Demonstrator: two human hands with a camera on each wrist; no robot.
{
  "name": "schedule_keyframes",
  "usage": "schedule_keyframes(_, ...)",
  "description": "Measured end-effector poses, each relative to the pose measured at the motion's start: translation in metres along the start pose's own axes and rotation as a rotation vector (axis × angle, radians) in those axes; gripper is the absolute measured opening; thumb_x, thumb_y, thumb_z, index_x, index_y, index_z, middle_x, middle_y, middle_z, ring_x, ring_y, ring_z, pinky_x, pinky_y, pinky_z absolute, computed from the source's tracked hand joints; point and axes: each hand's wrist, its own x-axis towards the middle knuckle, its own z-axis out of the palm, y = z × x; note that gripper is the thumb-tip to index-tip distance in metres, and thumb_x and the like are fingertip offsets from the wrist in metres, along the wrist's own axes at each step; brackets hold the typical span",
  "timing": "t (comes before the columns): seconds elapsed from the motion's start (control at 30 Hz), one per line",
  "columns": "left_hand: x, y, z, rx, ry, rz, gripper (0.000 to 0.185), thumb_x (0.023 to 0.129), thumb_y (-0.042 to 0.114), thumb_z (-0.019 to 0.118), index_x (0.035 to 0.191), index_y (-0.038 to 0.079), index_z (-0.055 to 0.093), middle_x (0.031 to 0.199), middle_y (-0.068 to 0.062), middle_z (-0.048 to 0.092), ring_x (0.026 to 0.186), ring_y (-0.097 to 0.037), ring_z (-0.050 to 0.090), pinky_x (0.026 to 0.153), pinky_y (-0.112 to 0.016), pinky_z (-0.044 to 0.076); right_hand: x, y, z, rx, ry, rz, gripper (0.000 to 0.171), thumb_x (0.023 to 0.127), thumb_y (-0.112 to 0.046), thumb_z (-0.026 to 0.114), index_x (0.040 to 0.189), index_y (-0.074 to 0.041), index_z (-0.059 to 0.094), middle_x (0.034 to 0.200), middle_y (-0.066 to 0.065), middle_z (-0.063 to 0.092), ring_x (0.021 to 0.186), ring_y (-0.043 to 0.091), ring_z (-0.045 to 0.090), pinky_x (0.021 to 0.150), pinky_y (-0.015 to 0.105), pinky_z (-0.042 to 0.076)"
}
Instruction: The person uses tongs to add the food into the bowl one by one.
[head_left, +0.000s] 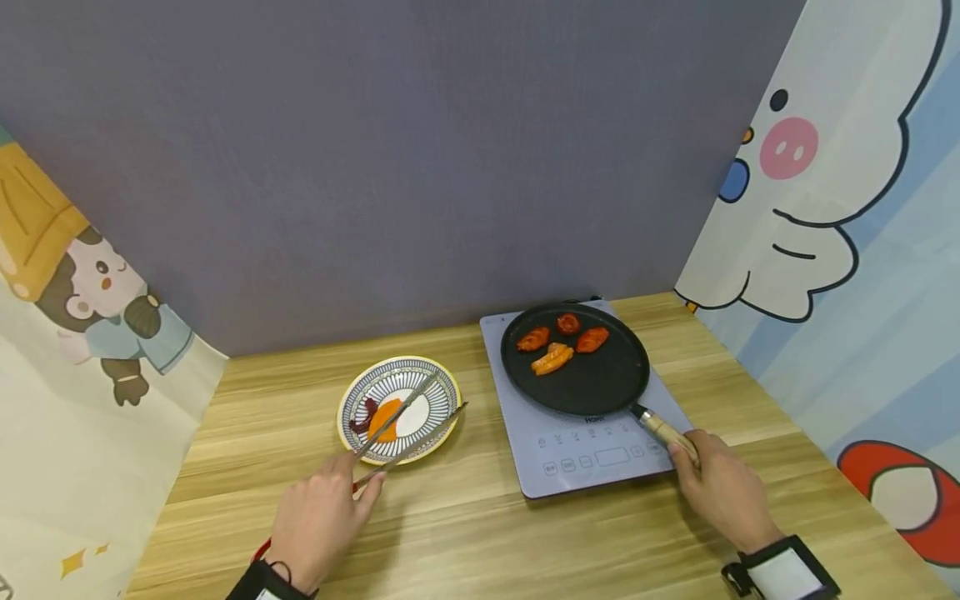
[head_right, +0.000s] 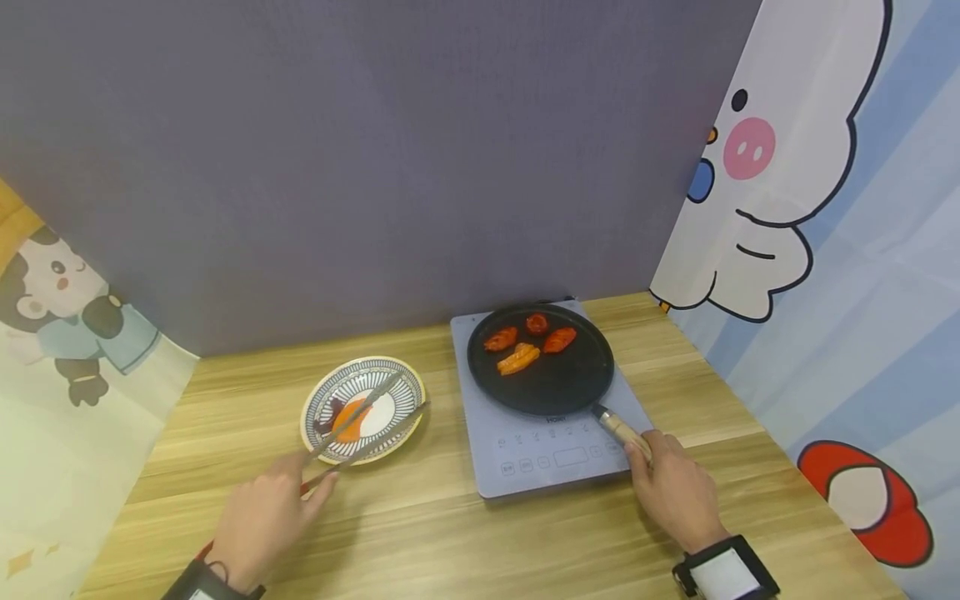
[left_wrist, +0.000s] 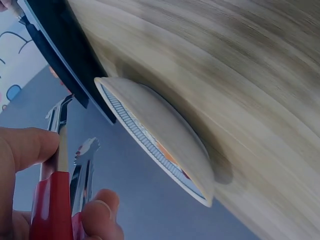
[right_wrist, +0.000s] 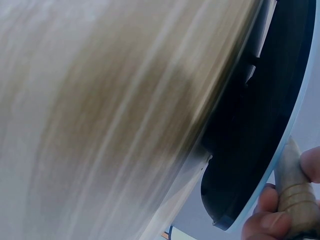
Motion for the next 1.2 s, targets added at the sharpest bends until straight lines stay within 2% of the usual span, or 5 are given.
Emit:
schedule_keyframes(0.2,-0.001,-0.010,-0.002,0.007,0.002,-0.035,0.045,0.078,0.040,0.074,0.093,-0.002,0.066,0.071,-0.012,0.060,0.040,-0.024,0.050,0.035,-0.037,0.033,0.001,0.001,0.001,0.004,0.014,-0.010,0.031,0.097,-0.029,0.055,0.103,0.002,0.057,0.068,0.003,0.045,0.053,0.016,0.040,0.044,0.032,0.028)
schedule_keyframes(0.33,-0.002,-0.014,-0.003,0.012,-0.003,-0.047,0.045,0.078,0.039,0.074,0.092,-0.003,0.067,0.068,-0.011,0.058,0.039,-0.023,0.048,0.034,-0.037,0.030,0.001,0.001,0.001,0.005,0.014,-0.010,0.032,0.097,-0.029,0.054,0.103,0.002,0.057,0.068,0.003,0.045,0.053,0.016,0.041,0.044,0.032,0.028)
schedule_keyframes(0.6,-0.008,-0.023,-0.004,0.010,-0.061,-0.120,0.043,0.080,0.038,0.073,0.087,-0.003,0.064,0.062,-0.007,0.052,0.039,-0.022,0.044,0.034,-0.037,0.028,0.001,-0.001,0.001,0.000,0.010,-0.008,0.031,0.097,-0.029,0.054,0.102,0.002,0.057,0.068,0.003,0.045,0.053,0.016,0.041,0.045,0.032,0.028)
schedule_keyframes(0.97,-0.012,-0.033,-0.002,0.035,-0.091,-0.151,0.041,0.082,0.037,0.071,0.075,-0.001,0.057,0.058,-0.005,0.046,0.038,-0.021,0.041,0.034,-0.036,0.027,0.001,-0.001,-0.001,-0.002,0.003,-0.005,0.031,0.097,-0.029,0.054,0.103,0.002,0.057,0.069,0.003,0.045,0.054,0.016,0.040,0.045,0.031,0.028)
schedule_keyframes(1.2,-0.015,-0.037,0.001,0.038,-0.142,-0.182,0.041,0.082,0.037,0.070,0.071,0.001,0.055,0.057,-0.005,0.045,0.039,-0.020,0.039,0.035,-0.035,0.027,0.000,-0.001,-0.001,0.001,-0.018,0.006,0.034,0.098,-0.031,0.052,0.104,0.001,0.057,0.069,0.003,0.045,0.054,0.016,0.041,0.045,0.032,0.028)
